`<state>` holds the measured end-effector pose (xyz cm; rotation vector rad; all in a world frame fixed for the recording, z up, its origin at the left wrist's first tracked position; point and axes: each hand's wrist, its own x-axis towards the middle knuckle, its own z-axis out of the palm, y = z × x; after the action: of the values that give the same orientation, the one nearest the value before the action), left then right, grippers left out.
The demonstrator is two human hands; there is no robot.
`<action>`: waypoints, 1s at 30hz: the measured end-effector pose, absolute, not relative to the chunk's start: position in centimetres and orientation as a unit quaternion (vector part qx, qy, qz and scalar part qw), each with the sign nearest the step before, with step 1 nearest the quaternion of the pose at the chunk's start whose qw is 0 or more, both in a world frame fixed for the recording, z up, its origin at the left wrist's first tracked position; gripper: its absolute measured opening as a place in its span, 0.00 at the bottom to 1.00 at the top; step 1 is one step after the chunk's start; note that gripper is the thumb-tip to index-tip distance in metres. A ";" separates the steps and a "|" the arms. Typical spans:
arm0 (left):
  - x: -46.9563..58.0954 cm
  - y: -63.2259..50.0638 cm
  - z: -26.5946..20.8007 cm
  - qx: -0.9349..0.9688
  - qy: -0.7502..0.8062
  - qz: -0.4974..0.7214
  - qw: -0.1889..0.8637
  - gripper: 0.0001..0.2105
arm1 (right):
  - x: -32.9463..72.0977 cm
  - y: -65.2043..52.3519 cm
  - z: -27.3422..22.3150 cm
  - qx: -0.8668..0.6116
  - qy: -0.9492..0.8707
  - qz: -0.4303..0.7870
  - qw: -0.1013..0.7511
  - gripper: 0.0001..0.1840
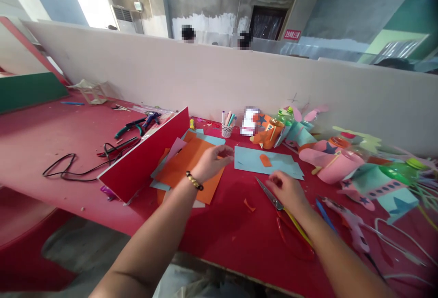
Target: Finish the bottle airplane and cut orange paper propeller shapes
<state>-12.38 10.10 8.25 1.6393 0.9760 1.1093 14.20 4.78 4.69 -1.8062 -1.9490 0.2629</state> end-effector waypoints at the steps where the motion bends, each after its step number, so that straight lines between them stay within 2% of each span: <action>1: -14.2 9.8 9.2 0.694 0.409 0.430 0.407 0.11 | 13.9 2.3 4.4 -0.626 -0.733 0.125 0.236 0.06; 3: -17.5 8.7 10.0 0.755 0.437 0.374 0.317 0.14 | 13.6 -2.4 3.4 -0.593 -0.759 0.161 0.216 0.07; 5: -19.9 7.3 9.2 0.811 0.445 0.278 0.259 0.18 | 13.9 -6.1 1.8 -0.581 -0.775 0.133 0.210 0.08; 8: -21.2 5.1 6.2 0.864 0.428 0.168 0.205 0.26 | 15.3 -9.1 -1.1 -0.579 -0.782 0.022 0.230 0.12; 10: -21.0 4.0 4.2 0.875 0.436 0.131 0.167 0.22 | 16.6 -9.5 -2.8 -0.587 -0.768 -0.069 0.246 0.17; 14: -20.2 3.0 2.1 0.876 0.456 0.110 0.112 0.16 | 18.8 -9.3 -4.4 -0.599 -0.756 -0.142 0.222 0.22; 20: -20.9 3.1 2.4 0.880 0.446 0.096 0.131 0.27 | 20.9 -9.7 -3.9 -0.601 -0.766 -0.142 0.180 0.22; 22: -21.1 3.2 2.7 0.883 0.437 0.095 0.146 0.24 | 22.1 -10.0 -3.9 -0.612 -0.760 -0.132 0.173 0.23; 25: -20.8 3.2 2.7 0.877 0.448 0.096 0.147 0.14 | 24.0 -10.3 -4.3 -0.632 -0.744 -0.127 0.176 0.24; 30: -19.8 3.0 1.7 0.845 0.508 0.114 0.121 0.17 | 24.7 -11.0 -4.1 -0.641 -0.729 -0.137 0.198 0.26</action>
<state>-19.84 2.95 1.69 2.4689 1.4829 0.3333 24.74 -11.03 -4.08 -1.7935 -2.0387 -0.3836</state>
